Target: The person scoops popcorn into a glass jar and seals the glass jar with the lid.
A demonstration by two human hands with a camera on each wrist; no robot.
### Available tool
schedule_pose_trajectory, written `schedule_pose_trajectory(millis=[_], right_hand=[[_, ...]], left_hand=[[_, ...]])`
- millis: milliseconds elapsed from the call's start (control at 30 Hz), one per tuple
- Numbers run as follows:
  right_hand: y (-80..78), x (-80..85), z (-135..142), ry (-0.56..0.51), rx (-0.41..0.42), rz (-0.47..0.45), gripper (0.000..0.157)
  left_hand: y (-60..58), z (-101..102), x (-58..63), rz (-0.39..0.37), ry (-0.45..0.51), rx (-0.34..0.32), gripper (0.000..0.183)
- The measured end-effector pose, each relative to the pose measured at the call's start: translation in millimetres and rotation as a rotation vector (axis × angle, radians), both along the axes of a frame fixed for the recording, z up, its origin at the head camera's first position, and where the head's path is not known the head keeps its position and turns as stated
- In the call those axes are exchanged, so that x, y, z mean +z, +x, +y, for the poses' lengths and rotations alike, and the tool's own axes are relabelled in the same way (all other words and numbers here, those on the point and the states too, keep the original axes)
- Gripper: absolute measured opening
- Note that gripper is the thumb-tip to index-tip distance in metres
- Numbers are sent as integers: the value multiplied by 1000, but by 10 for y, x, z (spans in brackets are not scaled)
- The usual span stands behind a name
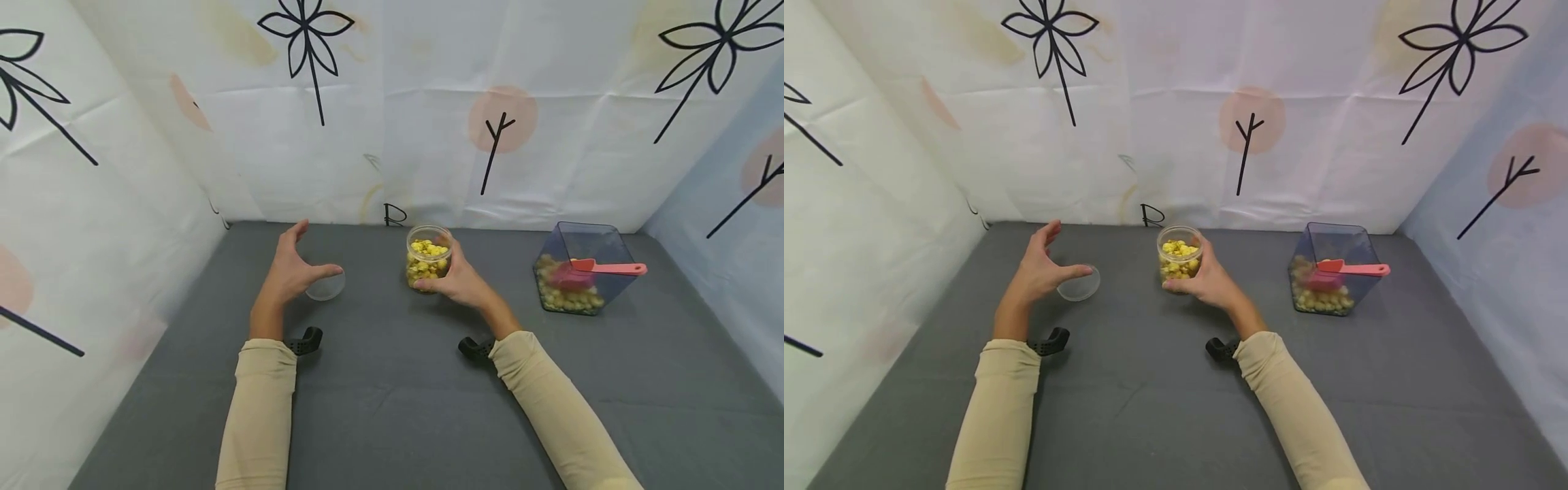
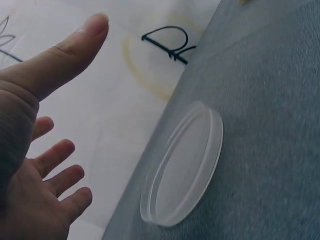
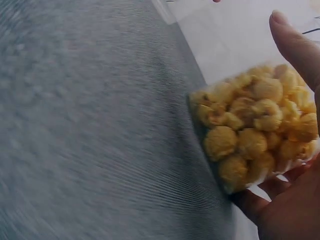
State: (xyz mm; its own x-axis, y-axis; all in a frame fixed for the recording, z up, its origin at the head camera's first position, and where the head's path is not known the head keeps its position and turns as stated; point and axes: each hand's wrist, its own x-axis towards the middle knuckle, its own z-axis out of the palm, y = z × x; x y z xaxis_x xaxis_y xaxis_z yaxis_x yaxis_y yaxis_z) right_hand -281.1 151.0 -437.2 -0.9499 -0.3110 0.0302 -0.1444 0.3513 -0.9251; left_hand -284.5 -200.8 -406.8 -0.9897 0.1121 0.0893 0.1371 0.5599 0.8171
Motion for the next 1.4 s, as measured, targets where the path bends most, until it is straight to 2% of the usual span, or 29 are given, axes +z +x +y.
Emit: schedule_pose_trajectory(millis=[167, 333, 467, 633, 1000, 1200, 1400], right_hand=[[6, -44, -41, -30, -14, 15, 103], [5, -85, -11, 9, -19, -4, 91], [18, -88, 53, 45, -32, -6, 91], [26, -89, 97, 97, -47, 10, 92], [25, -104, 35, 95, -41, 24, 88], [12, -106, 55, 93, -34, 33, 88], [11, -115, 38, 106, -43, 42, 87]], left_hand=[[6, -103, -35, -52, -27, 2, 117], [-13, -163, -122, -140, -31, -18, 116], [-56, -150, -205, -182, -7, -60, 118], [-75, -146, -247, -218, -40, -77, 120], [-48, -207, -311, -191, -173, -115, 120], [-48, -194, -359, -206, -164, -110, 120], [-59, -205, -324, -228, -143, -99, 119]])
